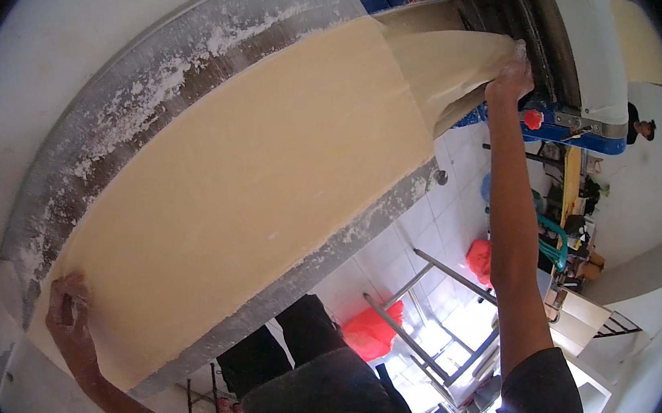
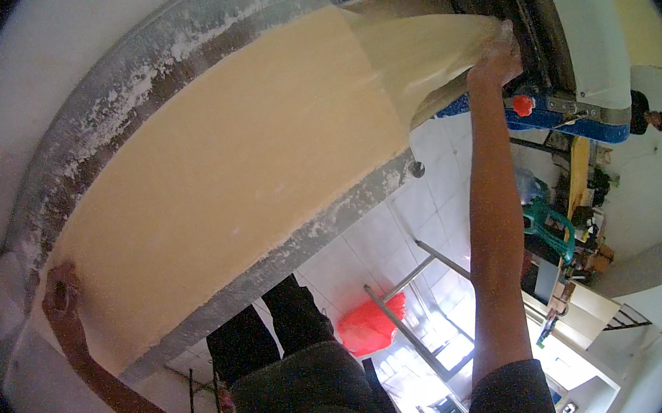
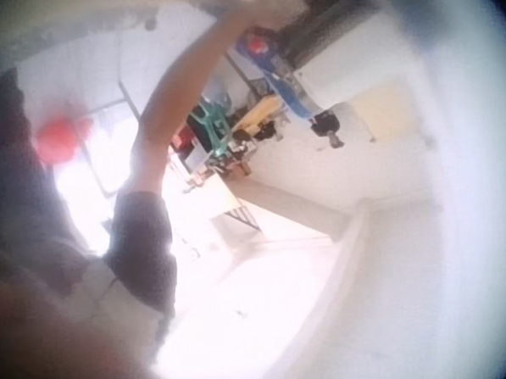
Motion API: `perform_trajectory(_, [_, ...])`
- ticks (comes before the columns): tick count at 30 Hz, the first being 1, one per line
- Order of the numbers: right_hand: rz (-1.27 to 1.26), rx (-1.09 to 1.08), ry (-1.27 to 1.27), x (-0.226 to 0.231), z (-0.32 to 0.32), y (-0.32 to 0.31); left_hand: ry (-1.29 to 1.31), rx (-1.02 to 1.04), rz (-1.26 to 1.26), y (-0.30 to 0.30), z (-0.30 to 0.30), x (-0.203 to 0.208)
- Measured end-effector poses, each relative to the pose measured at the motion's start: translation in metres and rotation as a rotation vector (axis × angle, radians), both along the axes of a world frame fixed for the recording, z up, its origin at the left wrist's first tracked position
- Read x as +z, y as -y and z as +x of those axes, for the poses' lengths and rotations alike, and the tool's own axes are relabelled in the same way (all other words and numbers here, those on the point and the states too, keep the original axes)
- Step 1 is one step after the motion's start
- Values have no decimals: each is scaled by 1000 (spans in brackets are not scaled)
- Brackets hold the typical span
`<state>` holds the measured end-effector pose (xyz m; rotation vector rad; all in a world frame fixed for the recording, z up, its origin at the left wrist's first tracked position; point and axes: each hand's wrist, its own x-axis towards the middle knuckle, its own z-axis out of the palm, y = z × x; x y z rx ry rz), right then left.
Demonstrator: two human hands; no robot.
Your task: The person feeds a sheet of dough through a dough sheeter, repeatedly folding and rerunning it to thin and smooth the sheet. They sprinkle flour on the dough and the machine's feed tray to prevent sticking, then guide the sheet through the rollers and onto a metal table.
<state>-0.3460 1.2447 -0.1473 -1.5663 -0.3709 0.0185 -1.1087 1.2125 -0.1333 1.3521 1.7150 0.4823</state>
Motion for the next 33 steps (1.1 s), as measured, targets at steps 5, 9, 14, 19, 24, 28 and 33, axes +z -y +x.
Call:
perform_trajectory(5, [-234, 210, -140, 1, 13, 0, -20, -84, 43, -3, 3, 4])
perform_trajectory(9, [-358, 347, 161, 2, -30, 26, 80, -63, 35, -4, 6, 11])
perform_trajectory(14, [-671, 438, 402, 33, -185, 102, 126, -172, -10, -13, 12, 22])
perform_trajectory(19, [-632, 855, 66, 52, -386, 175, 154, -146, 76, -21, 17, 19])
perform_trajectory(24, [-732, 1019, -61, 58, -534, 194, 66, -283, 28, -39, 1, 15])
perform_trajectory(28, [-832, 1028, 272, 51, -595, 189, 229, -271, 65, -51, -4, -1])
perform_trajectory(33, [-904, 879, 280, 40, -630, 187, 321, -334, 136, -58, -13, -14])
